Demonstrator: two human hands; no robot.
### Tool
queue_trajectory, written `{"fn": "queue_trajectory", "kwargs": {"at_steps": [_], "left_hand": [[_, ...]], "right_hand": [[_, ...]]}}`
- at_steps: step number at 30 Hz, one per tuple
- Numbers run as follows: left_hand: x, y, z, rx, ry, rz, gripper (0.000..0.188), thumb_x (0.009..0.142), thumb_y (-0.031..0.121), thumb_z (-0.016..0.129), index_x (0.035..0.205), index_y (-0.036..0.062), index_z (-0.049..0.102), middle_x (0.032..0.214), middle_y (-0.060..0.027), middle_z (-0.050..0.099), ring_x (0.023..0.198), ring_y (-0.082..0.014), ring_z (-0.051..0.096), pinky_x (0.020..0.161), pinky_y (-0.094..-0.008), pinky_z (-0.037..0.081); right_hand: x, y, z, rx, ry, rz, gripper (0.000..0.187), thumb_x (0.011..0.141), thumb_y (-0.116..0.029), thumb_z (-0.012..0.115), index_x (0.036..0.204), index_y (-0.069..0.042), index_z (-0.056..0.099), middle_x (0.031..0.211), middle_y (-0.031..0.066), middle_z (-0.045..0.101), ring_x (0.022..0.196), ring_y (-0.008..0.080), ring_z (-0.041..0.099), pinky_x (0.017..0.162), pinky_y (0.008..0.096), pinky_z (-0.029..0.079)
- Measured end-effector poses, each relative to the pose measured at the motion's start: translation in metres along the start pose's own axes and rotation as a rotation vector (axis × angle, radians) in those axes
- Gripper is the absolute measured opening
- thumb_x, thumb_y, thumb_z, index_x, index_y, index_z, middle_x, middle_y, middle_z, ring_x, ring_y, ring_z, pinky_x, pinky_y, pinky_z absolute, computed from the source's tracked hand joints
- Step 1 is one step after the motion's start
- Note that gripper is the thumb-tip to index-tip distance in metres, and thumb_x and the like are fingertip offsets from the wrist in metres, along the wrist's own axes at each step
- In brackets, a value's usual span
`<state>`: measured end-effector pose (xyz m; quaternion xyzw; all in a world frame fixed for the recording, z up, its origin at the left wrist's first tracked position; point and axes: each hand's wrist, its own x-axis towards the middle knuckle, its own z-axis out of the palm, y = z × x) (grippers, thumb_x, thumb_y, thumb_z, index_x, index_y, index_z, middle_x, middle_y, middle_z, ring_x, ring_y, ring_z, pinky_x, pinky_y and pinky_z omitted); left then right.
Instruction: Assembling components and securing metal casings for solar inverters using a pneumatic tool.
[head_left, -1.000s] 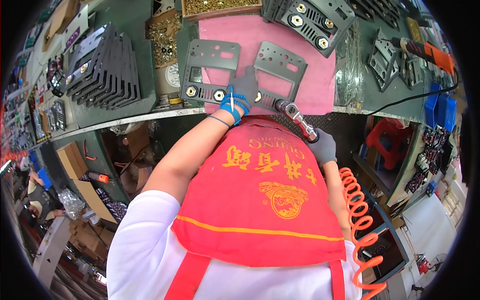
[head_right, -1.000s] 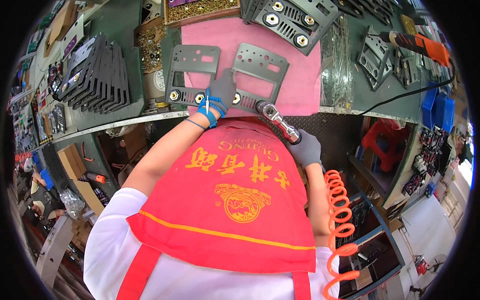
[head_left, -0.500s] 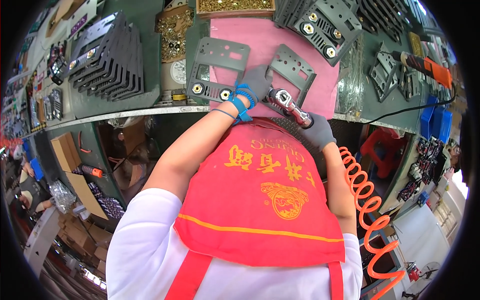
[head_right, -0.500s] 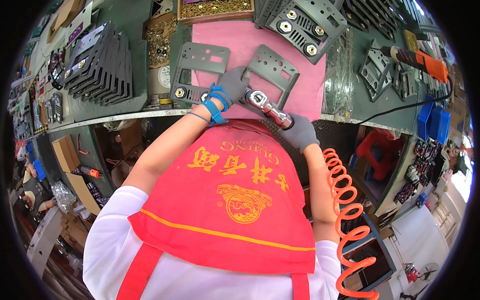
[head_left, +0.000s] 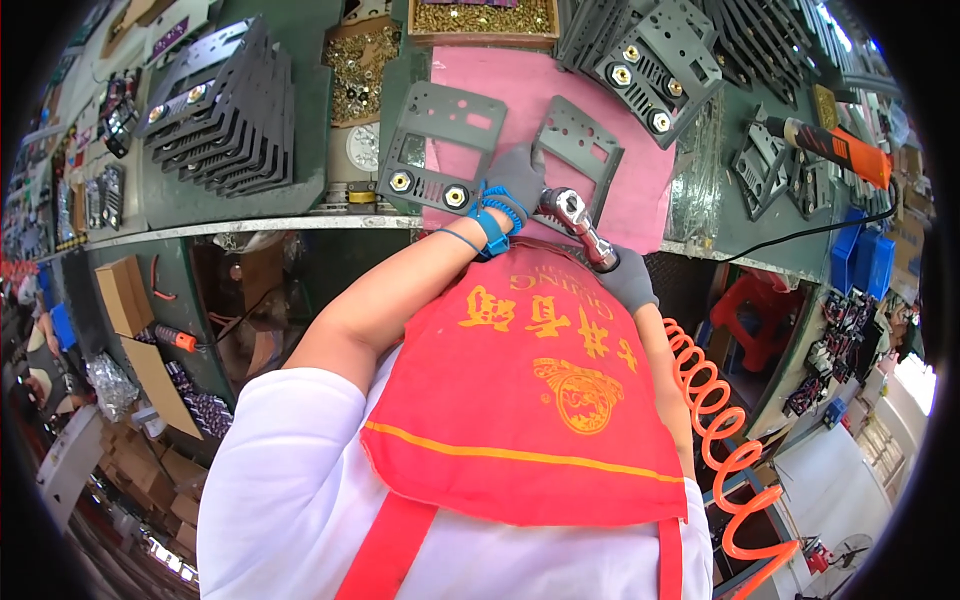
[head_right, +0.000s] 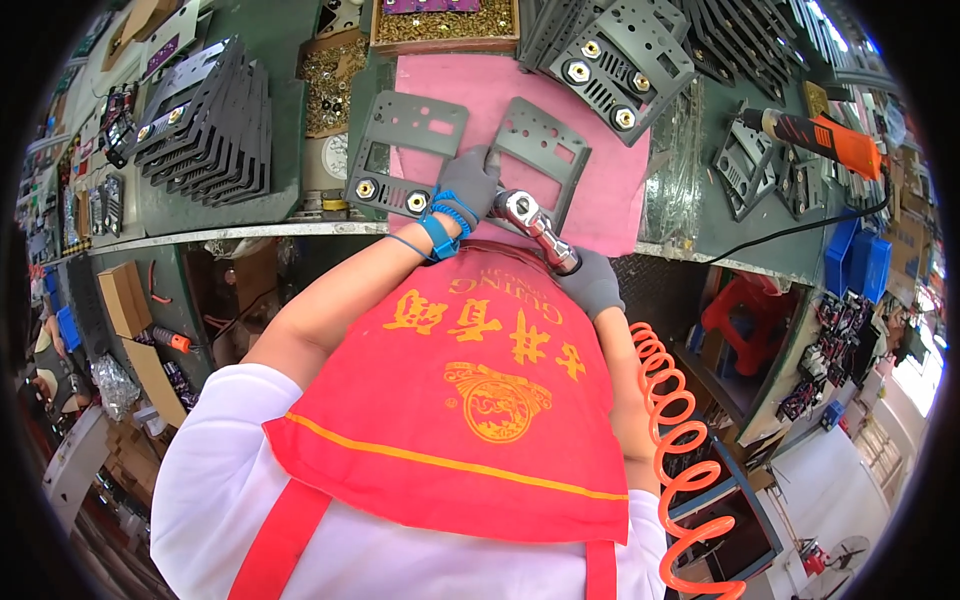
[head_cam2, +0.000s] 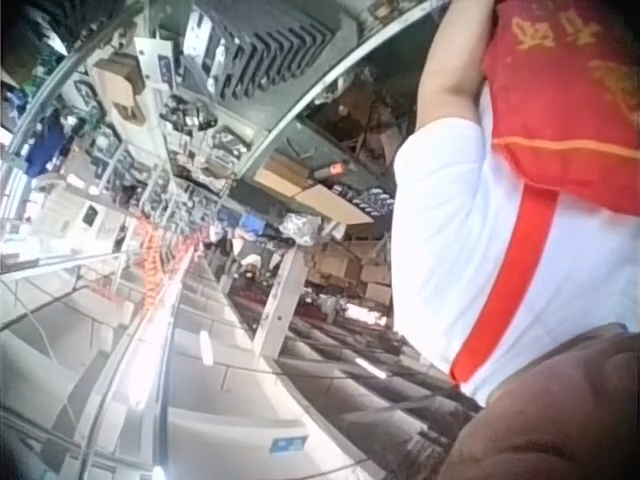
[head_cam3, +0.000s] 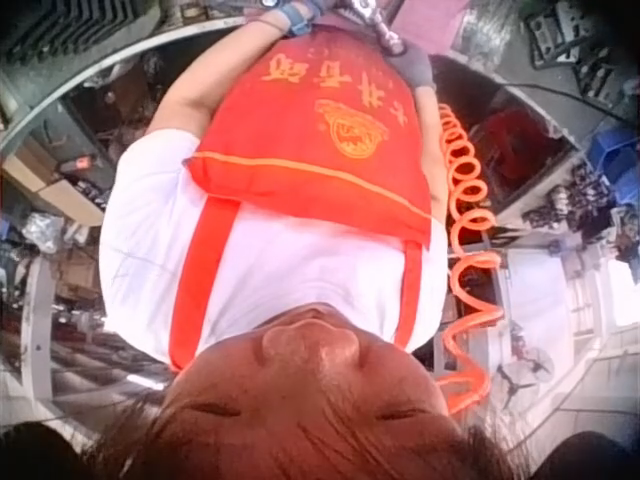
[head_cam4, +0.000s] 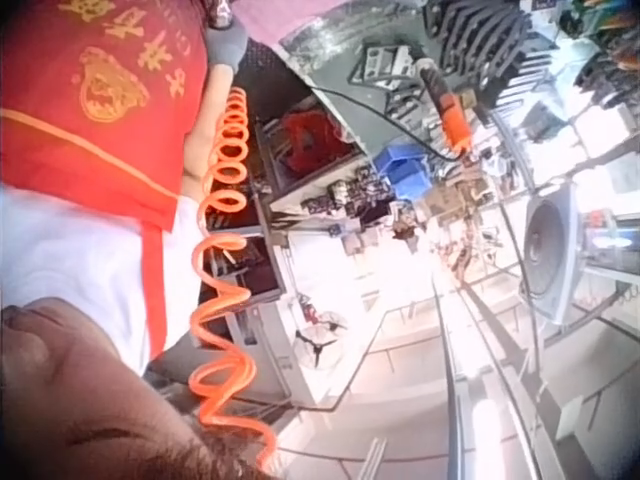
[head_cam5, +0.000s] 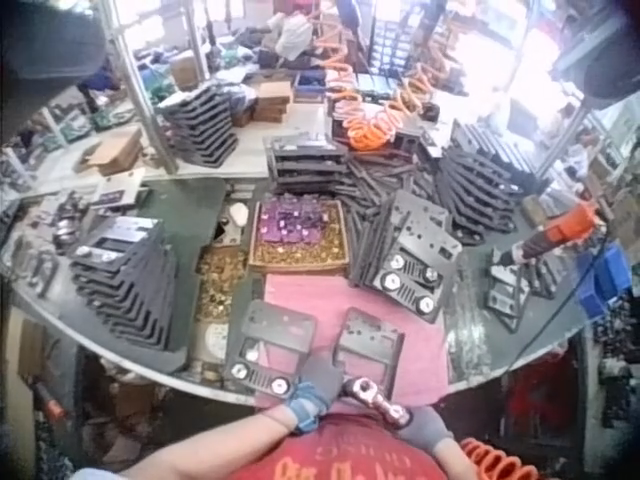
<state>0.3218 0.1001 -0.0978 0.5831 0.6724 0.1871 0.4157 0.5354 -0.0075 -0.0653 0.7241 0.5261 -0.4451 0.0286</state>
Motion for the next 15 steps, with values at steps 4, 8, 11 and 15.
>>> {"fn": "queue_trajectory", "kwargs": {"at_steps": [4, 8, 11, 15], "left_hand": [[0.006, 0.003, -0.002, 0.016, 0.006, 0.019, 0.035, 0.095, 0.032, 0.047, 0.097, 0.0002, 0.061, 0.086, -0.0226, 0.065, 0.084, -0.0418, 0.062, 0.075, -0.0496, 0.048], [0.006, 0.0, -0.012, -0.018, -0.005, 0.052, 0.035, 0.096, 0.033, 0.047, 0.096, 0.0, 0.061, 0.083, -0.0223, 0.065, 0.081, -0.0416, 0.062, 0.071, -0.0485, 0.049], [0.007, -0.009, -0.027, -0.13, -0.158, 0.133, 0.036, 0.097, 0.033, 0.046, 0.097, 0.0, 0.059, 0.081, -0.0223, 0.065, 0.077, -0.042, 0.062, 0.067, -0.0474, 0.049], [0.006, -0.018, -0.064, -0.014, -0.003, 0.222, 0.034, 0.096, 0.034, 0.046, 0.102, 0.0035, 0.059, 0.086, -0.023, 0.065, 0.084, -0.043, 0.062, 0.072, -0.0486, 0.048]], "right_hand": [[0.002, 0.003, 0.002, 0.041, 0.017, -0.026, 0.037, 0.072, -0.03, 0.072, 0.1, -0.006, 0.067, 0.088, 0.0211, 0.067, 0.086, 0.036, 0.066, 0.074, 0.0408, 0.051], [-0.006, -0.008, -0.003, -0.041, 0.102, -0.092, 0.037, 0.071, -0.035, 0.072, 0.097, -0.008, 0.067, 0.086, 0.0196, 0.067, 0.084, 0.0368, 0.065, 0.072, 0.0422, 0.05], [-0.018, -0.045, -0.028, -0.206, 0.145, -0.141, 0.036, 0.071, -0.038, 0.072, 0.091, -0.009, 0.066, 0.083, 0.0174, 0.067, 0.08, 0.0366, 0.065, 0.069, 0.0435, 0.05], [-0.028, -0.06, -0.042, -0.336, 0.185, -0.228, 0.032, 0.071, -0.039, 0.071, 0.085, -0.01, 0.065, 0.076, 0.0149, 0.066, 0.074, 0.0359, 0.064, 0.064, 0.0447, 0.049]]}}
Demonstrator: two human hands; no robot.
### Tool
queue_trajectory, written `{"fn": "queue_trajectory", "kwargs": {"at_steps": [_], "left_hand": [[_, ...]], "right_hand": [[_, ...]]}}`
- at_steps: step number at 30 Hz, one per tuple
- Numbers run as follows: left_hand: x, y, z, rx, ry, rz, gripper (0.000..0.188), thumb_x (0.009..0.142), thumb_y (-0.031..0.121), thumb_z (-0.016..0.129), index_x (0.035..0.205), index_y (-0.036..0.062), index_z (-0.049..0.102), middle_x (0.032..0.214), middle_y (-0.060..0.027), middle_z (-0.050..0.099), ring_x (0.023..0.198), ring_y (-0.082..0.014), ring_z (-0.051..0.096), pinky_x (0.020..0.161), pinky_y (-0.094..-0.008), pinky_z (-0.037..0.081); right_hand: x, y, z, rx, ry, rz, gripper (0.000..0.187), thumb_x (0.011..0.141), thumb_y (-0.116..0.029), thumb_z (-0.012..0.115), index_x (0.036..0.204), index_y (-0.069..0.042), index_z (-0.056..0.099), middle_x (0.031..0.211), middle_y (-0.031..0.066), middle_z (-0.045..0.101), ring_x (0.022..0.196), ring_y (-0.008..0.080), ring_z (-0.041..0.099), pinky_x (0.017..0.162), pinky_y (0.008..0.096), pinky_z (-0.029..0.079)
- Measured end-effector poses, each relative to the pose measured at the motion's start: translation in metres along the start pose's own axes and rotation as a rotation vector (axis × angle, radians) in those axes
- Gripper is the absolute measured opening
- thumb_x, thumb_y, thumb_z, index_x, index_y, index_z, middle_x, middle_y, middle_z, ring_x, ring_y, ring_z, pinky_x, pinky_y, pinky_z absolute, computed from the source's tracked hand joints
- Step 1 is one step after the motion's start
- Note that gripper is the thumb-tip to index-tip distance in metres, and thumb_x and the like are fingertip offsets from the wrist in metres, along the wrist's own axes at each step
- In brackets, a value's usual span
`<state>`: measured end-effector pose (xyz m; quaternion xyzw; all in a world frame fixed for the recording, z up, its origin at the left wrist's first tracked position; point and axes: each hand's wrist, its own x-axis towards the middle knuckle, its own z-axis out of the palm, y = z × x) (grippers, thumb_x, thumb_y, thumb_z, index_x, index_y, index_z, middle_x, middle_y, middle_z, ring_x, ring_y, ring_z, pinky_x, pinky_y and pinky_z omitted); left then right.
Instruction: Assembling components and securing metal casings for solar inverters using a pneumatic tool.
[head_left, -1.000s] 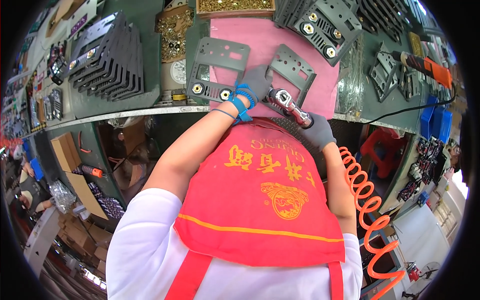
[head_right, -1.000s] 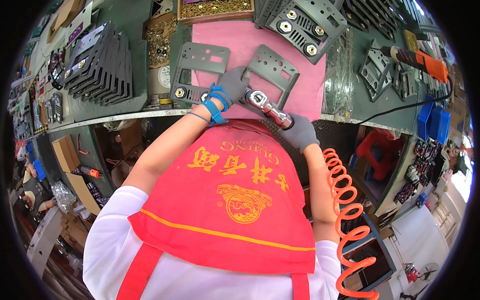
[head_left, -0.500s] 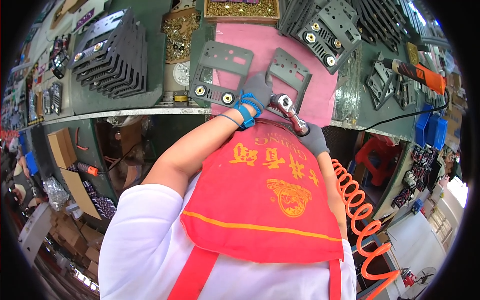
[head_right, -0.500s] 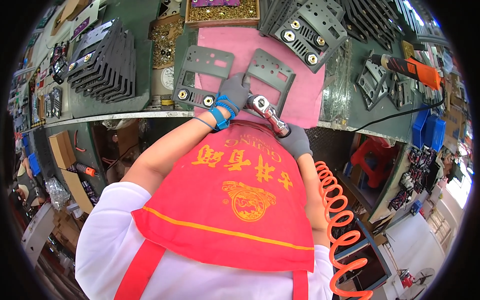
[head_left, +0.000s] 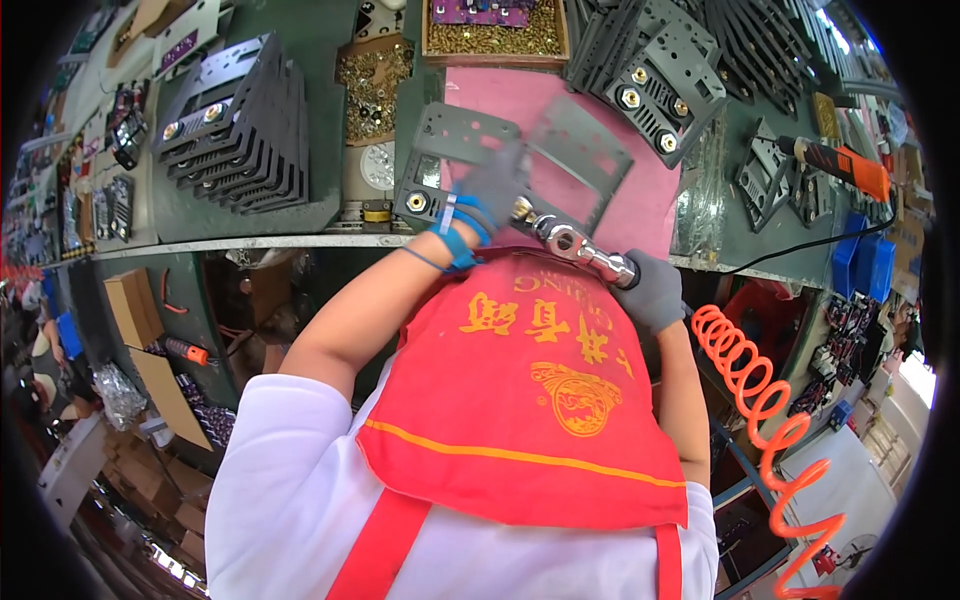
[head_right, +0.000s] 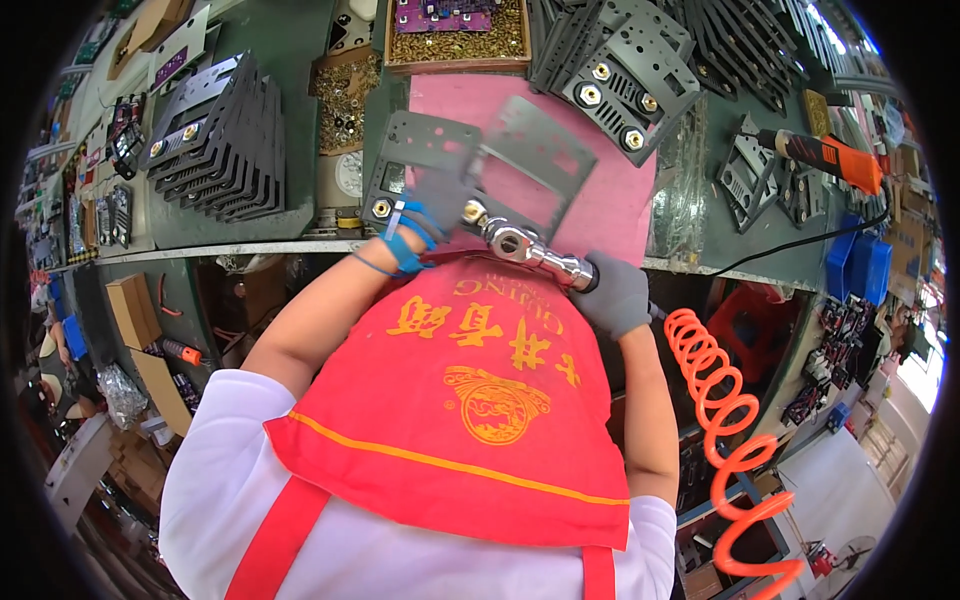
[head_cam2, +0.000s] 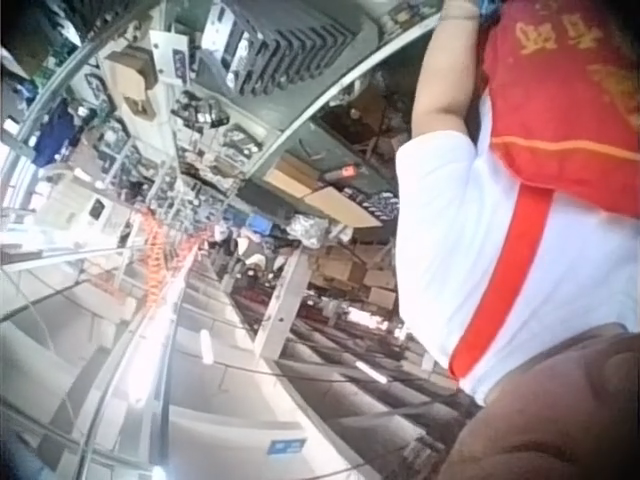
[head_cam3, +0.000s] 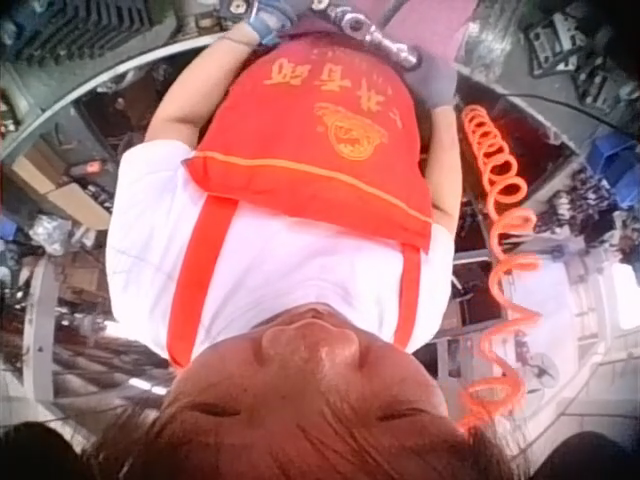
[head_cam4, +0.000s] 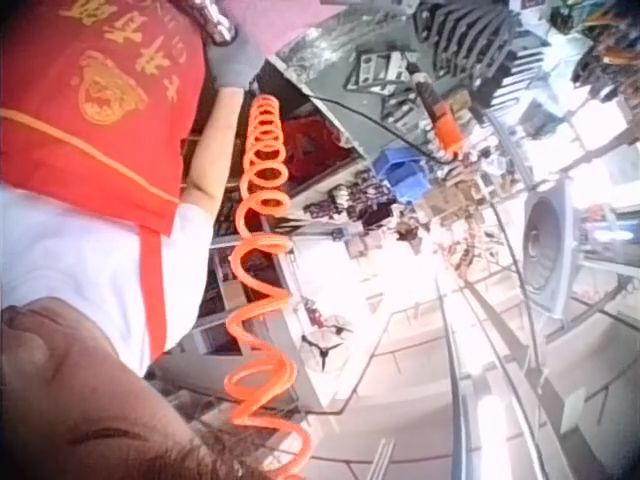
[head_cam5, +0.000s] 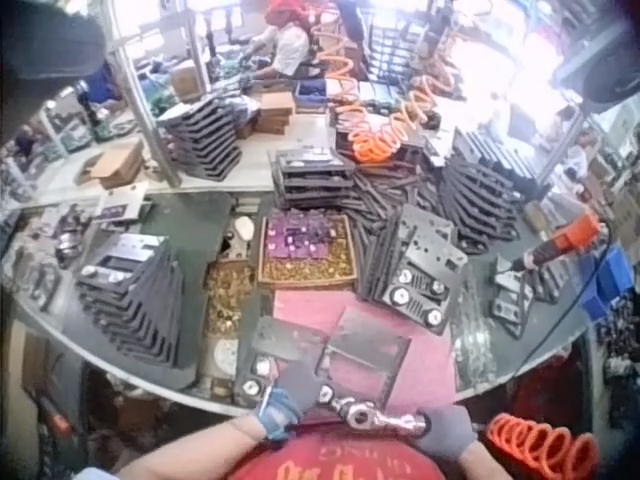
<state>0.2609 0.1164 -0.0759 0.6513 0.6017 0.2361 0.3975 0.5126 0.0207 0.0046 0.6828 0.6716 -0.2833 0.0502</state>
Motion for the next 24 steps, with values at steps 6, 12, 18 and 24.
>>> {"fn": "queue_trajectory", "kwargs": {"at_steps": [6, 12, 18, 24], "left_hand": [[0.021, -0.069, -0.099, -0.046, 0.049, -0.131, 0.038, 0.097, 0.034, 0.046, 0.116, 0.0036, 0.059, 0.095, -0.0223, 0.066, 0.089, -0.039, 0.063, 0.074, -0.0419, 0.049], [0.021, -0.095, -0.07, 0.442, 0.234, 0.02, 0.035, 0.092, 0.021, 0.053, 0.125, 0.0067, 0.054, 0.092, -0.0218, 0.06, 0.077, -0.038, 0.063, 0.068, -0.0431, 0.051], [0.038, -0.03, -0.081, 0.645, 0.159, -0.015, 0.042, 0.088, 0.021, 0.059, 0.128, 0.0092, 0.053, 0.099, -0.0202, 0.055, 0.084, -0.0367, 0.061, 0.072, -0.0448, 0.05], [0.122, 0.096, 0.001, 0.229, 0.239, 0.455, 0.035, 0.092, 0.024, 0.054, 0.122, 0.0054, 0.057, 0.092, -0.0191, 0.06, 0.084, -0.0371, 0.061, 0.073, -0.0434, 0.05]], "right_hand": [[-0.014, 0.008, 0.026, 0.188, 0.027, 0.151, 0.032, 0.069, -0.034, 0.071, 0.086, -0.008, 0.064, 0.077, 0.0172, 0.066, 0.075, 0.0366, 0.065, 0.066, 0.0434, 0.05], [-0.014, 0.009, 0.051, 0.457, 0.092, 0.328, 0.031, 0.068, -0.027, 0.073, 0.089, -0.005, 0.065, 0.077, 0.0163, 0.067, 0.071, 0.0287, 0.066, 0.067, 0.0366, 0.05], [-0.022, 0.029, 0.033, 0.618, 0.112, 0.492, 0.029, 0.068, -0.021, 0.073, 0.087, -0.002, 0.064, 0.072, 0.0075, 0.065, 0.066, 0.0134, 0.06, 0.064, 0.0308, 0.048], [0.009, 0.069, -0.006, 0.631, 0.432, 0.462, 0.028, 0.07, -0.021, 0.072, 0.086, -0.001, 0.063, 0.07, 0.0064, 0.063, 0.064, 0.013, 0.058, 0.064, 0.0302, 0.048]]}}
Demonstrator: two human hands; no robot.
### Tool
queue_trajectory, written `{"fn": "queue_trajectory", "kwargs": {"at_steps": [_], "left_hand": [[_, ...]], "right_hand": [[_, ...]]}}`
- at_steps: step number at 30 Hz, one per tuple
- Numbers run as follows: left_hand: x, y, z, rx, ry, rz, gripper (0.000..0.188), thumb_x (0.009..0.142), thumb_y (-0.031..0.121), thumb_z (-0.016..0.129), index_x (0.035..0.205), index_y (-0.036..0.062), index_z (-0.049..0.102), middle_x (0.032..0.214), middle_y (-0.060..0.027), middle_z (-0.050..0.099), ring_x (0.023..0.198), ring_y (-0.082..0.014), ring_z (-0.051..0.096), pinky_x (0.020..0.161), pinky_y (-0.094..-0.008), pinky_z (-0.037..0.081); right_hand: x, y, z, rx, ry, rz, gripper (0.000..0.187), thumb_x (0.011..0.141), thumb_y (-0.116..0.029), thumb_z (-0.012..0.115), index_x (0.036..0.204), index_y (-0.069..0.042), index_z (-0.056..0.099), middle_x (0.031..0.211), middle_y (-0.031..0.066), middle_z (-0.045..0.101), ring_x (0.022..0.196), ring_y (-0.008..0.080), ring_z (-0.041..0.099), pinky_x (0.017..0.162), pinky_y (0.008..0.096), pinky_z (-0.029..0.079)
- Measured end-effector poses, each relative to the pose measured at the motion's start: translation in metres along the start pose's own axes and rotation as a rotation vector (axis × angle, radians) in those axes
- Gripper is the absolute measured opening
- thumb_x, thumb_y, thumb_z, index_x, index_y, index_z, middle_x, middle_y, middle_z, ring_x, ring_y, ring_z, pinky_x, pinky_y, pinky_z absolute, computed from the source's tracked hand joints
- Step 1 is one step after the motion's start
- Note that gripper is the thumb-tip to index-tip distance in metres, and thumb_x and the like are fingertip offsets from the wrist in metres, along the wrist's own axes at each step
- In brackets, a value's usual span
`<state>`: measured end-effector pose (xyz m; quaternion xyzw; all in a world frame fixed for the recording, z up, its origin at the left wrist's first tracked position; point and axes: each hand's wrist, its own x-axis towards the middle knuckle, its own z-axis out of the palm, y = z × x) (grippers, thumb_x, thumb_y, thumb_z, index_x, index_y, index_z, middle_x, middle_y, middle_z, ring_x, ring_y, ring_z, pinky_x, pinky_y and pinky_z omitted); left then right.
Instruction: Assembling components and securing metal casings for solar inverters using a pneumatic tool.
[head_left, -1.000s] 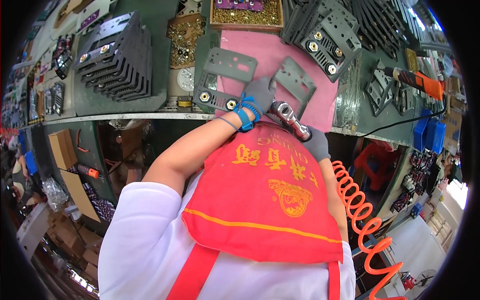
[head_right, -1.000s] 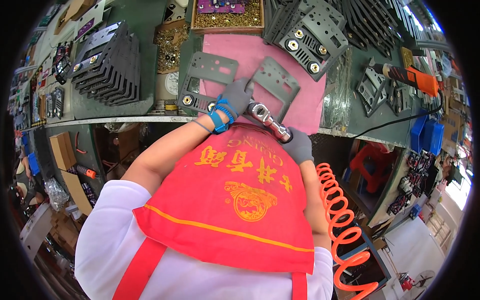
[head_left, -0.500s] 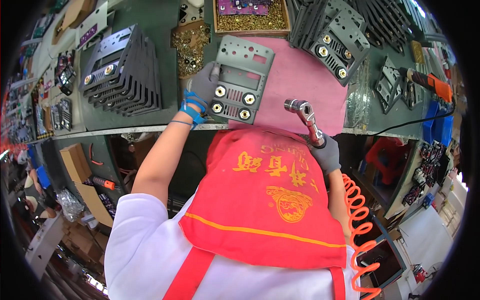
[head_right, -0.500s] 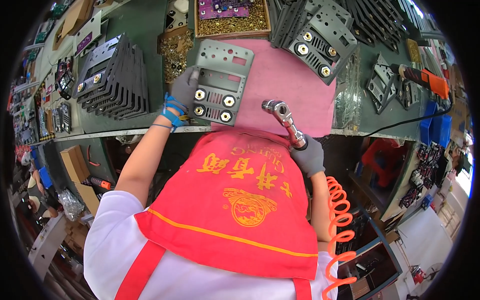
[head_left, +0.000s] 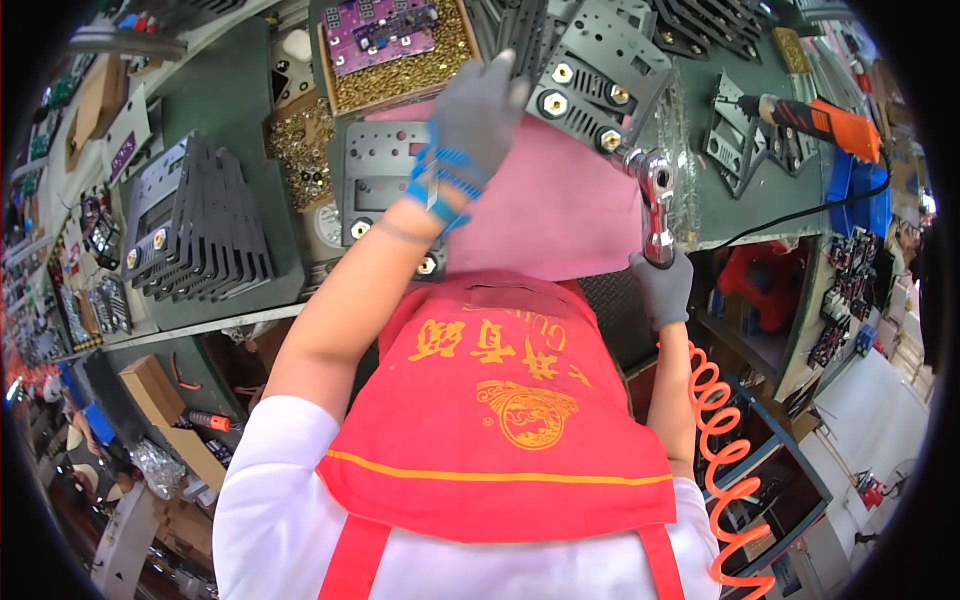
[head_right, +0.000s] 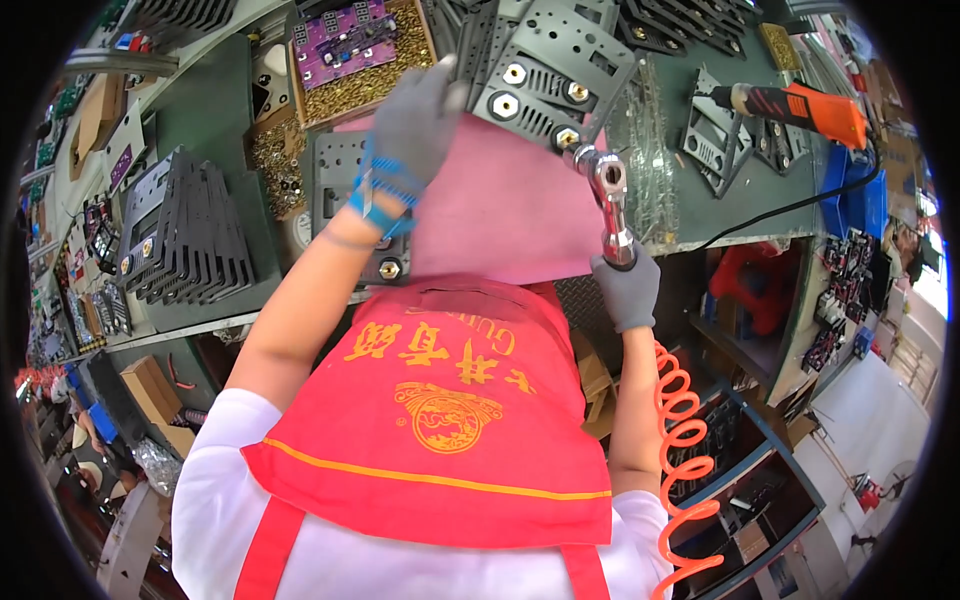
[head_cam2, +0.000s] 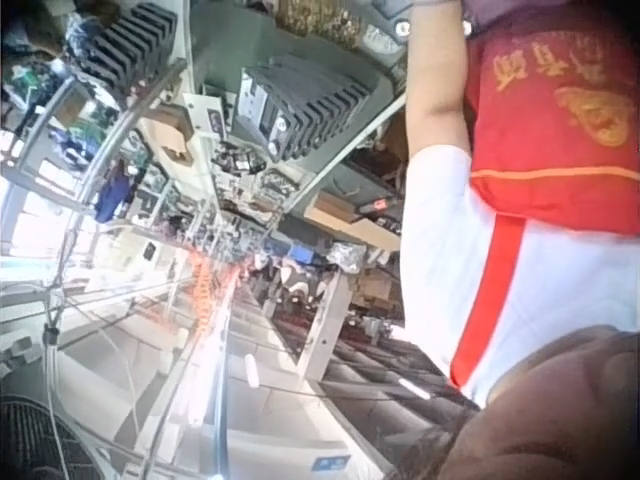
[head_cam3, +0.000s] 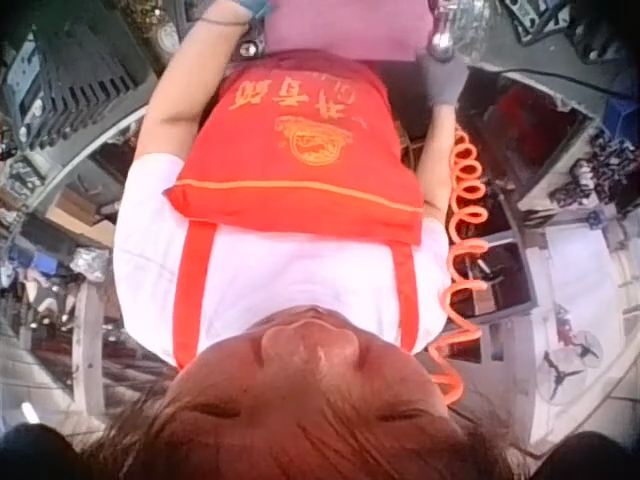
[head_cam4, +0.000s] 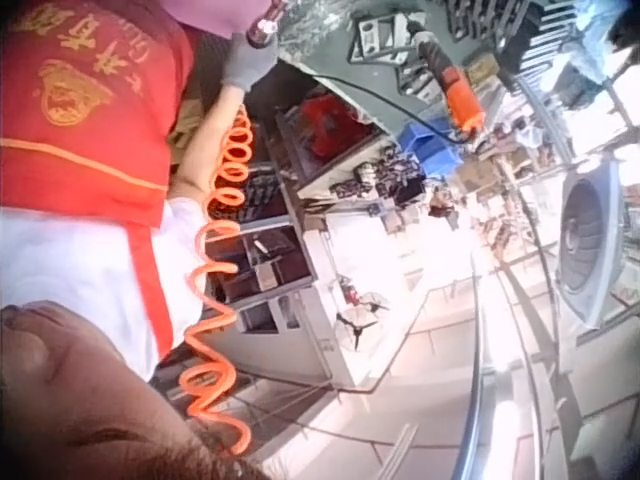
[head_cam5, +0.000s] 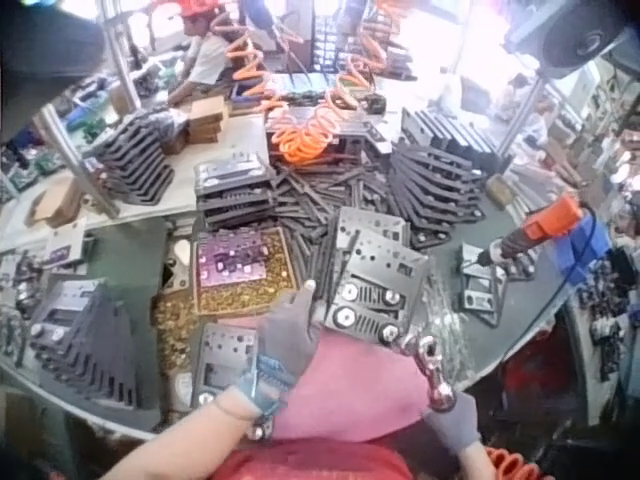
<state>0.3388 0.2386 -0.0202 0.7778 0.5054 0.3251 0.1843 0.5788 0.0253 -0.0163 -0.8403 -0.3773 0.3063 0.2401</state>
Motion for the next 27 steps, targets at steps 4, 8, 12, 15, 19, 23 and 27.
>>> {"fn": "queue_trajectory", "kwargs": {"at_steps": [4, 8, 12, 15, 19, 23, 27], "left_hand": [[0.051, 0.012, 0.069, 0.227, -0.184, -0.125, 0.039, 0.092, 0.026, 0.052, 0.127, 0.0087, 0.054, 0.094, -0.0207, 0.06, 0.076, -0.0387, 0.062, 0.065, -0.046, 0.05], [0.057, 0.004, 0.08, 0.16, -0.254, -0.204, 0.04, 0.095, 0.026, 0.047, 0.133, 0.0133, 0.05, 0.079, -0.022, 0.063, 0.075, -0.0394, 0.063, 0.064, -0.0476, 0.05], [0.06, 0.012, 0.069, 0.015, -0.257, -0.311, 0.043, 0.098, 0.03, 0.041, 0.138, 0.0146, 0.045, 0.08, -0.0243, 0.065, 0.076, -0.0434, 0.062, 0.067, -0.0507, 0.049], [0.061, 0.017, 0.071, 0.018, -0.226, -0.372, 0.042, 0.099, 0.032, 0.04, 0.138, 0.0162, 0.045, 0.081, -0.0249, 0.064, 0.076, -0.0443, 0.062, 0.066, -0.0512, 0.05], [0.059, 0.02, 0.082, -0.016, -0.109, -0.389, 0.039, 0.098, 0.031, 0.042, 0.134, 0.0171, 0.049, 0.077, -0.024, 0.064, 0.071, -0.044, 0.062, 0.063, -0.052, 0.049], [0.061, 0.025, 0.087, 0.006, -0.07, -0.43, 0.036, 0.097, 0.03, 0.044, 0.129, 0.0155, 0.053, 0.076, -0.0237, 0.064, 0.07, -0.0436, 0.061, 0.062, -0.0528, 0.048], [0.057, 0.022, 0.092, 0.012, -0.018, -0.46, 0.036, 0.098, 0.03, 0.043, 0.127, 0.0138, 0.055, 0.075, -0.0229, 0.064, 0.07, -0.0433, 0.061, 0.061, -0.0526, 0.048]], "right_hand": [[0.044, -0.001, -0.015, -0.1, -0.091, -0.04, 0.03, 0.07, -0.023, 0.072, 0.089, -0.001, 0.064, 0.071, 0.0079, 0.064, 0.064, 0.0129, 0.058, 0.064, 0.0313, 0.047], [0.066, -0.008, -0.03, -0.263, -0.172, -0.119, 0.033, 0.07, -0.029, 0.07, 0.094, -0.007, 0.066, 0.08, 0.0146, 0.067, 0.078, 0.031, 0.065, 0.07, 0.0388, 0.05], [0.091, -0.013, -0.039, -0.388, -0.23, -0.143, 0.035, 0.069, -0.03, 0.069, 0.097, -0.009, 0.066, 0.083, 0.0161, 0.068, 0.083, 0.0353, 0.066, 0.072, 0.0418, 0.051], [0.107, -0.011, -0.042, -0.384, -0.261, -0.174, 0.034, 0.069, -0.029, 0.069, 0.096, -0.008, 0.066, 0.083, 0.0161, 0.068, 0.082, 0.0352, 0.066, 0.072, 0.0419, 0.05], [0.112, 0.004, -0.032, -0.252, -0.256, -0.147, 0.032, 0.068, -0.025, 0.07, 0.094, -0.007, 0.067, 0.079, 0.0155, 0.067, 0.078, 0.0343, 0.066, 0.069, 0.0401, 0.05], [0.11, -0.004, -0.028, -0.251, -0.242, -0.127, 0.03, 0.068, -0.023, 0.071, 0.092, -0.006, 0.067, 0.074, 0.0151, 0.066, 0.072, 0.0309, 0.066, 0.067, 0.0382, 0.049], [0.11, -0.004, -0.022, -0.208, -0.226, -0.117, 0.028, 0.069, -0.022, 0.07, 0.09, -0.004, 0.066, 0.07, 0.0142, 0.065, 0.066, 0.0262, 0.065, 0.066, 0.0369, 0.049]]}}
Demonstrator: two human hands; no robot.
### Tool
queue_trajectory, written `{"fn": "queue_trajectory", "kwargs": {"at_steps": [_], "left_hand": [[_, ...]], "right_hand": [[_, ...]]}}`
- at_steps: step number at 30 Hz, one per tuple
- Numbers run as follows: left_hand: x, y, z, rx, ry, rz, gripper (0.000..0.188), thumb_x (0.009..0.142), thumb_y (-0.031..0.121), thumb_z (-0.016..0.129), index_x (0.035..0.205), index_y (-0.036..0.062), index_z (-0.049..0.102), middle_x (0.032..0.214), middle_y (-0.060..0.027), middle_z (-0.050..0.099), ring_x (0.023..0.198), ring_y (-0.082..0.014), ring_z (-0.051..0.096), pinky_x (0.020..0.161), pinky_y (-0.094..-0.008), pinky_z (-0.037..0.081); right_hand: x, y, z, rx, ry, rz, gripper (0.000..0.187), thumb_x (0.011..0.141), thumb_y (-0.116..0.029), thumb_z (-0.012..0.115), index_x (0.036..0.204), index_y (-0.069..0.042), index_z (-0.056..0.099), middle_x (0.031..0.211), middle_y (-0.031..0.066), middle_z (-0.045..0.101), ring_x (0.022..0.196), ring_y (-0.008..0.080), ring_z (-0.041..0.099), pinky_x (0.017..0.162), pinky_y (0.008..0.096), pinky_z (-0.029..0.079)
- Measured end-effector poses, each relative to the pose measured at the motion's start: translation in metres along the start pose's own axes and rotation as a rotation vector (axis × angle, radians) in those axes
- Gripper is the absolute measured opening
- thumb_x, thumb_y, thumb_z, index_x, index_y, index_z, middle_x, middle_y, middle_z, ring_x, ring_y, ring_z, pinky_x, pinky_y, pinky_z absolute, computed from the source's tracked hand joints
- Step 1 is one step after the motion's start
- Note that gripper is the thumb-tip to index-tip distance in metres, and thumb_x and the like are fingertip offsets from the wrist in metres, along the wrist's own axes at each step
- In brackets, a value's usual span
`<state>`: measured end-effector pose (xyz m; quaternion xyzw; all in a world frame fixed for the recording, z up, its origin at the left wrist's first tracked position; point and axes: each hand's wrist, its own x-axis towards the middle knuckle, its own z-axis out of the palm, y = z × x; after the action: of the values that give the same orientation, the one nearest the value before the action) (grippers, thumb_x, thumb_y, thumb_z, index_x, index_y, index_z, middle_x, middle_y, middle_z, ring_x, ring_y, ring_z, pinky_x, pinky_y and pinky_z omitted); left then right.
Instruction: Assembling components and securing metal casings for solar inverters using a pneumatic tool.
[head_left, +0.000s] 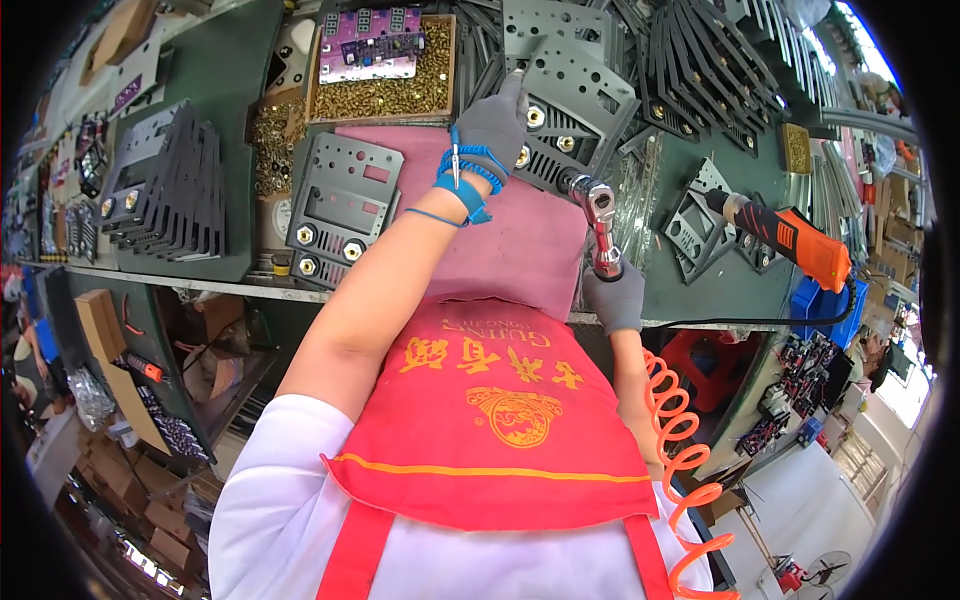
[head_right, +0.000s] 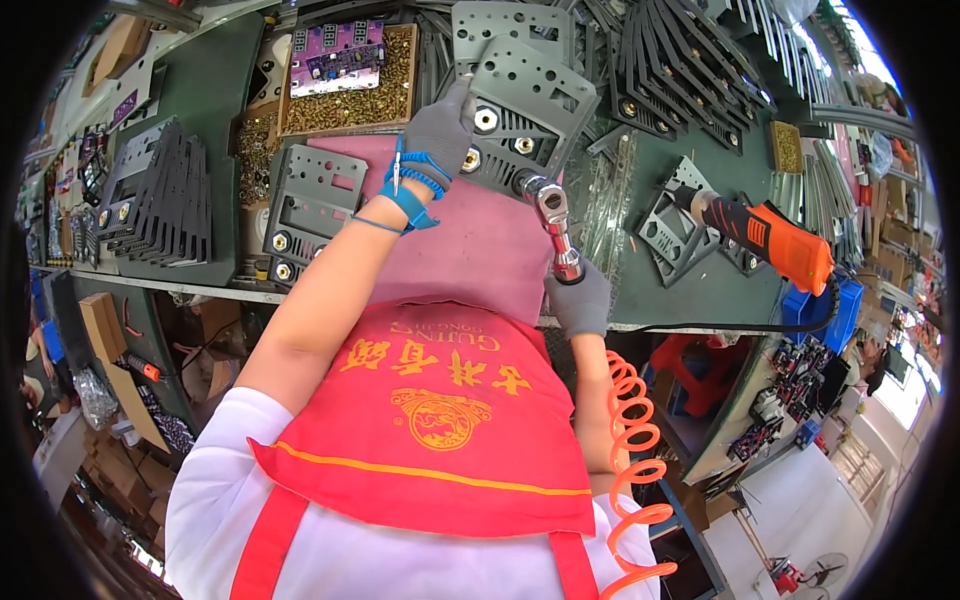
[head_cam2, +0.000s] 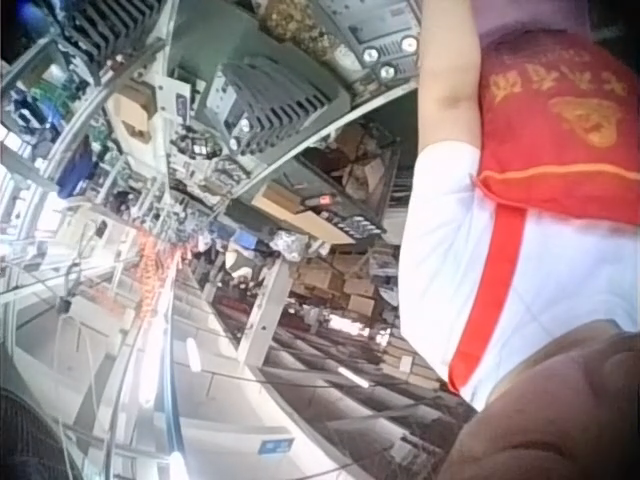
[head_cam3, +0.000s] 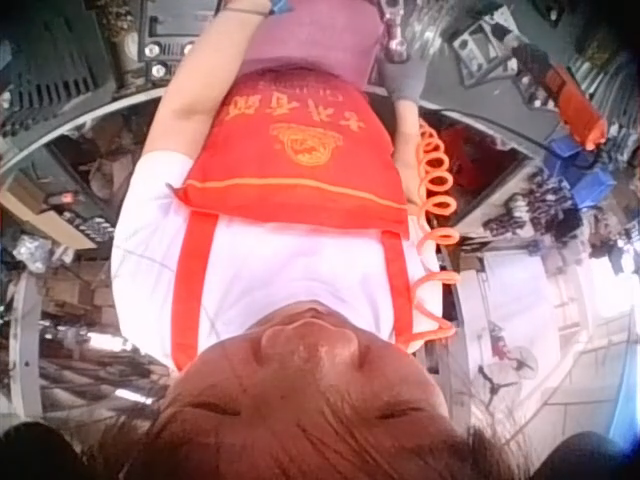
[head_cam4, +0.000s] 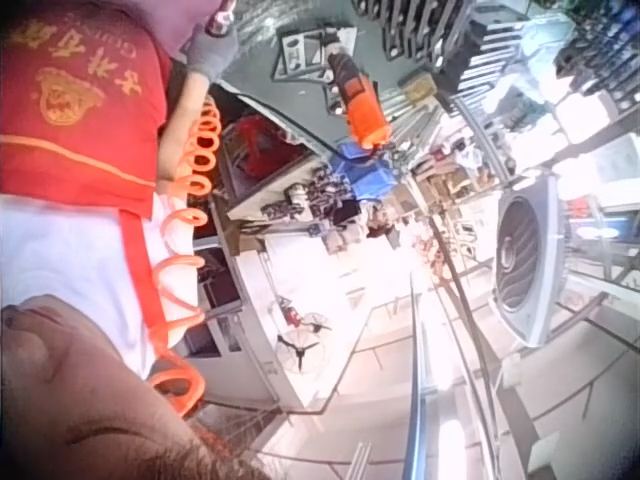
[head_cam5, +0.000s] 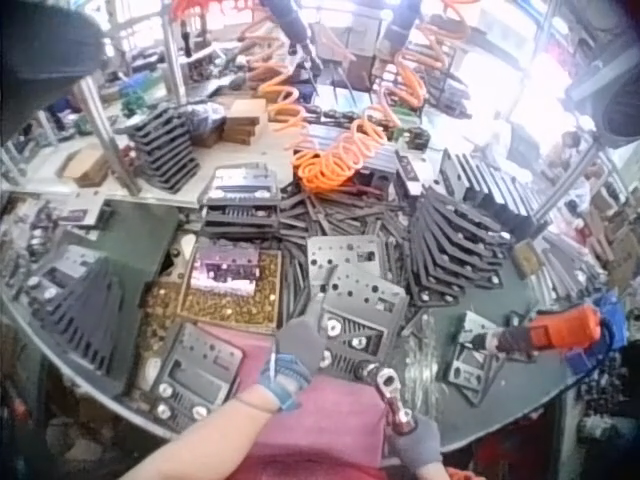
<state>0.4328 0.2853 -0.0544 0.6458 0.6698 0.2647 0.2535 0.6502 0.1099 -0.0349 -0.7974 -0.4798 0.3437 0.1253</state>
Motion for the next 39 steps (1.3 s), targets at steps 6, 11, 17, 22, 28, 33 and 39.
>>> {"fn": "queue_trajectory", "kwargs": {"at_steps": [6, 11, 17, 22, 28, 33, 39], "left_hand": [[-0.002, 0.001, -0.009, -0.014, 0.031, 0.021, 0.036, 0.098, 0.031, 0.043, 0.125, 0.0118, 0.056, 0.074, -0.0226, 0.064, 0.069, -0.0426, 0.061, 0.06, -0.0517, 0.048], [0.014, -0.011, -0.02, 0.008, -0.003, 0.108, 0.038, 0.098, 0.032, 0.044, 0.126, 0.0112, 0.057, 0.074, -0.0227, 0.064, 0.069, -0.0415, 0.062, 0.061, -0.0502, 0.049], [0.008, -0.018, -0.016, -0.126, -0.014, 0.026, 0.04, 0.096, 0.035, 0.049, 0.124, 0.0078, 0.058, 0.086, -0.0248, 0.065, 0.08, -0.0419, 0.063, 0.07, -0.0468, 0.051], [0.005, -0.02, -0.015, -0.324, 0.016, 0.061, 0.041, 0.093, 0.03, 0.05, 0.117, -0.0007, 0.06, 0.095, -0.0272, 0.064, 0.09, -0.0423, 0.062, 0.08, -0.0469, 0.05], [0.003, -0.011, -0.022, -0.317, 0.023, 0.02, 0.04, 0.094, 0.031, 0.053, 0.118, -0.0001, 0.06, 0.096, -0.0258, 0.065, 0.088, -0.0411, 0.063, 0.076, -0.0425, 0.051], [-0.01, 0.002, -0.02, -0.356, 0.091, -0.052, 0.035, 0.094, 0.03, 0.052, 0.112, 0.0014, 0.062, 0.091, -0.026, 0.064, 0.086, -0.0428, 0.062, 0.073, -0.0444, 0.051], [-0.023, 0.007, -0.009, -0.321, 0.204, -0.078, 0.034, 0.095, 0.029, 0.049, 0.116, 0.0055, 0.06, 0.082, -0.0232, 0.066, 0.077, -0.0421, 0.063, 0.068, -0.05, 0.051]], "right_hand": [[-0.005, -0.006, 0.003, 0.012, 0.003, -0.003, 0.028, 0.069, -0.022, 0.07, 0.091, -0.004, 0.066, 0.071, 0.0135, 0.065, 0.065, 0.0253, 0.064, 0.066, 0.0367, 0.049], [-0.012, -0.022, -0.017, -0.128, 0.021, -0.068, 0.035, 0.068, -0.027, 0.072, 0.095, -0.006, 0.067, 0.076, 0.0142, 0.067, 0.071, 0.0267, 0.067, 0.067, 0.0369, 0.05], [0.012, -0.067, -0.009, -0.151, -0.149, -0.152, 0.036, 0.07, -0.031, 0.069, 0.095, -0.006, 0.066, 0.083, 0.0187, 0.067, 0.081, 0.0372, 0.065, 0.071, 0.0412, 0.05], [0.02, -0.079, -0.006, -0.166, -0.189, -0.187, 0.035, 0.07, -0.031, 0.068, 0.094, -0.005, 0.065, 0.081, 0.0193, 0.066, 0.08, 0.0384, 0.064, 0.071, 0.0419, 0.05], [0.019, -0.08, -0.01, -0.229, -0.207, -0.181, 0.033, 0.07, -0.028, 0.069, 0.092, -0.004, 0.066, 0.08, 0.0185, 0.066, 0.075, 0.0353, 0.065, 0.068, 0.0399, 0.05], [0.001, -0.078, -0.001, -0.091, -0.149, -0.105, 0.031, 0.07, -0.025, 0.071, 0.091, -0.004, 0.066, 0.073, 0.0163, 0.065, 0.067, 0.0287, 0.065, 0.065, 0.0369, 0.049], [-0.006, -0.059, 0.008, 0.078, -0.13, -0.095, 0.025, 0.07, -0.021, 0.07, 0.088, -0.004, 0.066, 0.069, 0.0121, 0.065, 0.062, 0.0207, 0.062, 0.063, 0.0344, 0.048]]}}
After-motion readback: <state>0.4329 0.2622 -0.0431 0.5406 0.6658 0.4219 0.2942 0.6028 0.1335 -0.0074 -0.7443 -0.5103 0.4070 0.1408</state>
